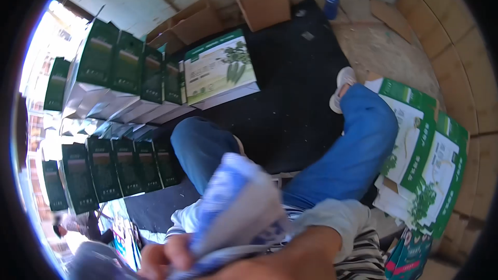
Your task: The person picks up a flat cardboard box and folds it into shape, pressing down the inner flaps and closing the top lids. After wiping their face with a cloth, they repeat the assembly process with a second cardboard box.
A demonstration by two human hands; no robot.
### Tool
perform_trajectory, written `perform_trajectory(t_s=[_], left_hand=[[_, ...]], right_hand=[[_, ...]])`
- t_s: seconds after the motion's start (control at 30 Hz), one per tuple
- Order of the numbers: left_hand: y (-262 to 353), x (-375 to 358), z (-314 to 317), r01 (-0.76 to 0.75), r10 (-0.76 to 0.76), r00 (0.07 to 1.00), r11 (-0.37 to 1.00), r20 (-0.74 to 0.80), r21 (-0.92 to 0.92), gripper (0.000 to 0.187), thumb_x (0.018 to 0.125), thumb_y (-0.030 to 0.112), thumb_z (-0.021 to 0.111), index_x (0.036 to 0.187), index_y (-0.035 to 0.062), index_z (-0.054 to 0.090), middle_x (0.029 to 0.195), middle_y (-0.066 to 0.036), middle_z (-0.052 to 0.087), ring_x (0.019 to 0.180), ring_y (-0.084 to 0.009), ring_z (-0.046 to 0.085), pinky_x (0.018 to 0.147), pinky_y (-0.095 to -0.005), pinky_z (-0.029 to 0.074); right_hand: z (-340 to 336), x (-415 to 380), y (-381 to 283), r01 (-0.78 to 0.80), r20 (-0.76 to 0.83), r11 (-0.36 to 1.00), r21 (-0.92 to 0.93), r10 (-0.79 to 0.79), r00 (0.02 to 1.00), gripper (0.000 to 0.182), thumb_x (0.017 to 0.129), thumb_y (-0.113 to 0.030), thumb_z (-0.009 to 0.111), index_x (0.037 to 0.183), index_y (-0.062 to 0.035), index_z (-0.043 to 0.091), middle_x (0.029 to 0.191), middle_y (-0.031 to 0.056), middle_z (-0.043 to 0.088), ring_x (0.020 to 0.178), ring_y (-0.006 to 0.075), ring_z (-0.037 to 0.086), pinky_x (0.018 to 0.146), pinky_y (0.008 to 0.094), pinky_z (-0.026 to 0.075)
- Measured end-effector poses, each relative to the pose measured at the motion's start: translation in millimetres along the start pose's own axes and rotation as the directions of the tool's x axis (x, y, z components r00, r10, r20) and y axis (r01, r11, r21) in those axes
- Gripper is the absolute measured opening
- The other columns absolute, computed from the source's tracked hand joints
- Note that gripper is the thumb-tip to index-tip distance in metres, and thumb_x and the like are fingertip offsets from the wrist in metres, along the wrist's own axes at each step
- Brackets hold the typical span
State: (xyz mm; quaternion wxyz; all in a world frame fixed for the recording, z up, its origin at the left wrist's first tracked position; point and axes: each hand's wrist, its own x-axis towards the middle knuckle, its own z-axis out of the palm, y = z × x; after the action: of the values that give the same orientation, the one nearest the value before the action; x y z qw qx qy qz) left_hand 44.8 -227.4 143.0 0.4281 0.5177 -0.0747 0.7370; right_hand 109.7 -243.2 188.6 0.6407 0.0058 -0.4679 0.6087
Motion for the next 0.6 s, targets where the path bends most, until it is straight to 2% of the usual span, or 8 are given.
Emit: perform_trajectory(t_s=[0.13, 0.4, 0.47, 0.5, 0.53, 0.57, 0.6], left_hand=[[-10, 20, -22, -0.043, 0.043, 0.999, 0.999, -0.011, -0.010, 0.023, 0.096, 0.015, 0.046, 0.116, 0.0054, 0.049, 0.103, -0.021, 0.055, 0.076, -0.0354, 0.060, 0.067, -0.0392, 0.052], [17, -30, 0, -0.103, 0.103, 0.995, 0.992, 0.003, 0.074, 0.023, 0.096, 0.014, 0.045, 0.117, 0.0053, 0.049, 0.104, -0.021, 0.054, 0.076, -0.0360, 0.059, 0.068, -0.0396, 0.052], [16, -32, 0, -0.111, 0.111, 0.994, 0.991, 0.010, 0.071, 0.023, 0.096, 0.014, 0.045, 0.117, 0.0052, 0.049, 0.104, -0.021, 0.054, 0.076, -0.0361, 0.059, 0.068, -0.0397, 0.052], [13, -32, -1, -0.112, 0.112, 0.994, 0.991, 0.009, 0.071, 0.023, 0.096, 0.014, 0.045, 0.117, 0.0052, 0.048, 0.104, -0.021, 0.054, 0.076, -0.0362, 0.059, 0.068, -0.0397, 0.052], [11, -31, 0, -0.106, 0.105, 0.994, 0.992, 0.010, 0.075, 0.023, 0.096, 0.014, 0.045, 0.117, 0.0052, 0.048, 0.104, -0.021, 0.054, 0.076, -0.0362, 0.059, 0.068, -0.0397, 0.052], [9, -30, 1, -0.093, 0.094, 0.996, 0.994, -0.012, 0.064, 0.023, 0.096, 0.014, 0.045, 0.117, 0.0052, 0.048, 0.105, -0.021, 0.054, 0.077, -0.0363, 0.059, 0.069, -0.0398, 0.052], [7, -28, 4, -0.081, 0.083, 0.996, 0.994, -0.026, 0.070, 0.023, 0.096, 0.014, 0.045, 0.117, 0.0051, 0.048, 0.105, -0.021, 0.054, 0.077, -0.0364, 0.059, 0.069, -0.0398, 0.052]], right_hand=[[0, 2, 0, 0.000, 0.002, 1.000, 0.021, 0.000, 1.000, 0.011, 0.086, -0.007, 0.062, 0.094, -0.0013, 0.057, 0.092, 0.0092, 0.058, 0.094, 0.0178, 0.059, 0.089, 0.0280, 0.044], [7, 6, 2, -0.020, -0.046, 0.994, 0.106, 0.025, 0.999, 0.009, 0.086, -0.007, 0.062, 0.092, -0.0017, 0.058, 0.090, 0.0089, 0.058, 0.094, 0.0178, 0.059, 0.089, 0.0278, 0.044], [14, 8, 2, -0.031, -0.101, 0.982, 0.188, 0.051, 0.994, 0.009, 0.086, -0.007, 0.062, 0.092, -0.0018, 0.058, 0.090, 0.0089, 0.058, 0.093, 0.0177, 0.059, 0.089, 0.0277, 0.044], [24, 12, -1, -0.031, -0.171, 0.955, 0.295, 0.085, 0.982, 0.008, 0.086, -0.007, 0.062, 0.091, -0.0019, 0.058, 0.090, 0.0088, 0.058, 0.093, 0.0177, 0.059, 0.089, 0.0277, 0.044], [42, 17, -7, 0.001, -0.299, 0.878, 0.479, 0.162, 0.941, 0.008, 0.086, -0.006, 0.062, 0.091, -0.0019, 0.058, 0.089, 0.0088, 0.058, 0.093, 0.0177, 0.059, 0.089, 0.0277, 0.044], [63, 20, -15, 0.171, -0.472, 0.680, 0.713, 0.284, 0.835, 0.008, 0.086, -0.006, 0.062, 0.091, -0.0020, 0.058, 0.089, 0.0088, 0.058, 0.093, 0.0177, 0.059, 0.089, 0.0277, 0.044], [82, 22, -19, 0.467, -0.635, 0.440, 0.767, 0.410, 0.655, 0.007, 0.086, -0.006, 0.062, 0.091, -0.0021, 0.058, 0.089, 0.0087, 0.058, 0.093, 0.0177, 0.059, 0.089, 0.0276, 0.044]])
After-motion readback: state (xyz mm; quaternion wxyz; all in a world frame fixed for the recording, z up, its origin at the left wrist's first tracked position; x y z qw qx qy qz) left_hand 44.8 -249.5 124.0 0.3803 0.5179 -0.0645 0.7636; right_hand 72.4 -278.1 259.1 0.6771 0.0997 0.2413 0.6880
